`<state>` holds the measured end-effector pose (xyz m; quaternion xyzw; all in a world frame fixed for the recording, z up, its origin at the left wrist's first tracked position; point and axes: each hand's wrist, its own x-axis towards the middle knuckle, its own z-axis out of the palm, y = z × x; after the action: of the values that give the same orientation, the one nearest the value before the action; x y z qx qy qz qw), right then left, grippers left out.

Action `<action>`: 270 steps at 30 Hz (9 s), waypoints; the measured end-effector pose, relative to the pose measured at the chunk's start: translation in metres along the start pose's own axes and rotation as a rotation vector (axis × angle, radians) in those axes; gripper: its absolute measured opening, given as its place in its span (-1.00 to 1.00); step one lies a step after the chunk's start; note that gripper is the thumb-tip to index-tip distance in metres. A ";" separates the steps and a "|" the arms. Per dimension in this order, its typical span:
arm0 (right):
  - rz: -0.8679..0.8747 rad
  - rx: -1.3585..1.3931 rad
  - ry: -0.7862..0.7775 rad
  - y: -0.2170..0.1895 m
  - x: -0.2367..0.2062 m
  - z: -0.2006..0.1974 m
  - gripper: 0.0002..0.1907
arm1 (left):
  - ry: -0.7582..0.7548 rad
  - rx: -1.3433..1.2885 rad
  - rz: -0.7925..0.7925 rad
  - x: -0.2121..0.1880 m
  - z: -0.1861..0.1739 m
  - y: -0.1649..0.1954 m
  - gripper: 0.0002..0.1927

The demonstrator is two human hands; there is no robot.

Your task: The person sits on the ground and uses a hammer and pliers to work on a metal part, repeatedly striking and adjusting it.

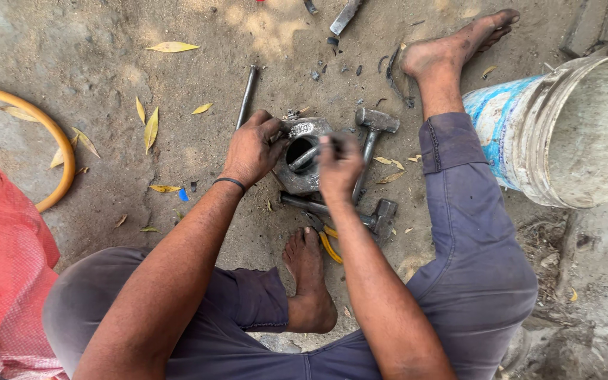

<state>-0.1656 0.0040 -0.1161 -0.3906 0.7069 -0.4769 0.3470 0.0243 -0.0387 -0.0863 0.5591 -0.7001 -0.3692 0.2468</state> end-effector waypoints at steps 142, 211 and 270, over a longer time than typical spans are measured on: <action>-0.003 0.091 -0.306 -0.079 -0.064 -0.061 -0.75 | 0.073 -0.129 -0.106 -0.004 0.010 -0.006 -0.78; -0.138 0.112 -0.286 -0.107 -0.054 -0.077 -0.73 | 0.036 -0.016 -0.074 0.004 0.003 0.001 -0.73; 0.187 0.332 -0.375 -0.191 -0.120 -0.155 -0.75 | 0.326 -0.357 -0.363 -0.007 -0.092 0.090 -0.54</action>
<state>-0.2027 0.1271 0.1257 -0.3430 0.5754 -0.4713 0.5737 0.0413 -0.0449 0.0412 0.6748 -0.4639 -0.4300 0.3801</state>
